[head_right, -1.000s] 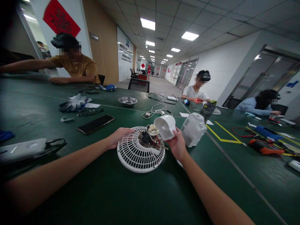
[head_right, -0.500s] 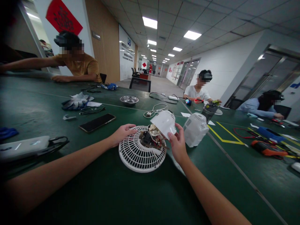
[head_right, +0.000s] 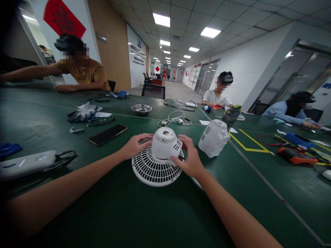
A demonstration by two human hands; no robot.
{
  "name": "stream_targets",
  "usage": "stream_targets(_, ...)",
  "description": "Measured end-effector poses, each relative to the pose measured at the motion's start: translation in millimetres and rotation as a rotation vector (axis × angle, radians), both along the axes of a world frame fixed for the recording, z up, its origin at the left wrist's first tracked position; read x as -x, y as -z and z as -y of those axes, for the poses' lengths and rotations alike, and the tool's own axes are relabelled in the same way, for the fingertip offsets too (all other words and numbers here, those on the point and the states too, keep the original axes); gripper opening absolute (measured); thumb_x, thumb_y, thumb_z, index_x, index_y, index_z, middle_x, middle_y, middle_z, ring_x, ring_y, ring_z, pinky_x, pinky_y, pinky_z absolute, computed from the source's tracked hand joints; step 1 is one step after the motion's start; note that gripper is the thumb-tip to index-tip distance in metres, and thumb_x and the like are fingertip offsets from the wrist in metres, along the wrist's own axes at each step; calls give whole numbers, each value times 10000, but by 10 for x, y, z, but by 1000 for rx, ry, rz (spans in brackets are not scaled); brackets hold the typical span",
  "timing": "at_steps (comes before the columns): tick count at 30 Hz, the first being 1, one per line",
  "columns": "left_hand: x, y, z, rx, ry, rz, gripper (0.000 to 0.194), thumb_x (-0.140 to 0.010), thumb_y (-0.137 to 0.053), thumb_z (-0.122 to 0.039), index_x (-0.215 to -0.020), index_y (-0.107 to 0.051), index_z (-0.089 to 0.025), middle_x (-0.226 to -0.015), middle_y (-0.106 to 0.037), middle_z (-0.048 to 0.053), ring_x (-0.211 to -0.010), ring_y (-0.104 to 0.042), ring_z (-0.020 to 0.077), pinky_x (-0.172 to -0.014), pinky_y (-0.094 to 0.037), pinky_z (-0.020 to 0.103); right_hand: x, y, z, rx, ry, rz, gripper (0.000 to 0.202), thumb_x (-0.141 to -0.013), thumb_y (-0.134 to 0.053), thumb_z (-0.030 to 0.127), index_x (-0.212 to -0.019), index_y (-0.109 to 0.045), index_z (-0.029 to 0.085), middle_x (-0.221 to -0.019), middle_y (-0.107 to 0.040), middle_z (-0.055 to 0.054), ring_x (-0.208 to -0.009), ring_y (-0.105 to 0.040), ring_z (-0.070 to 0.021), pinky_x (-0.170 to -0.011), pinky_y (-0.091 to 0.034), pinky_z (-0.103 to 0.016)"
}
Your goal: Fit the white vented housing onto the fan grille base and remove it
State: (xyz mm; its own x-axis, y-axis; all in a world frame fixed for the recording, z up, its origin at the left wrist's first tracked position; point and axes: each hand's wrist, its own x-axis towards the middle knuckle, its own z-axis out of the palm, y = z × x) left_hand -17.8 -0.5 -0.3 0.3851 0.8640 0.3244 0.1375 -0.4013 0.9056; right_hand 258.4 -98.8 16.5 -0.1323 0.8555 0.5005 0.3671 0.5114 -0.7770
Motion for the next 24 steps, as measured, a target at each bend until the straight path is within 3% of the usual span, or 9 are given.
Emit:
stream_targets(7, -44, -148, 78, -65, 175, -66, 324, -871, -650, -134, -1168, -747, -221, -1193, -745, 75, -1187, -644, 282, -1152, -399, 472, -49, -8, -36, -37, 15, 121, 771, -767, -802, 300, -1452, -447, 308, -1317, -634, -92, -1198, -615, -330, -1082, -471, -570)
stream_targets(14, -97, -188, 79, -284, 160, -352, 401, -890, -516, -89, -1244, -672, -193, -1268, -708, 84, -1168, -660, 244, -1109, -464, 479, -139, 86, -136, -88, -54, 135, 777, -818, -754, 370, -1489, -366, 310, -1252, -630, -88, -1126, -638, -302, -1008, -522, -538)
stream_targets(19, -116, -214, 140, -371, 175, -392, 328, -896, -563, -190, -1206, -669, -193, -1203, -699, 93, -1114, -661, 248, -1030, -505, 466, -229, 111, -187, -55, -89, 135, 786, -832, -737, 425, -1493, -325, 317, -1250, -630, -87, -1104, -652, -308, -981, -532, -534)
stream_targets(24, -114, -252, 160, -427, 159, -432, 320, -834, -621, -223, -1147, -664, -173, -1133, -693, 98, -1057, -658, 260, -991, -500, 470, -209, 29, -117, -22, -131, 149, 812, -806, -775, 450, -1481, -342, 324, -1238, -648, -87, -1107, -662, -322, -967, -538, -522)
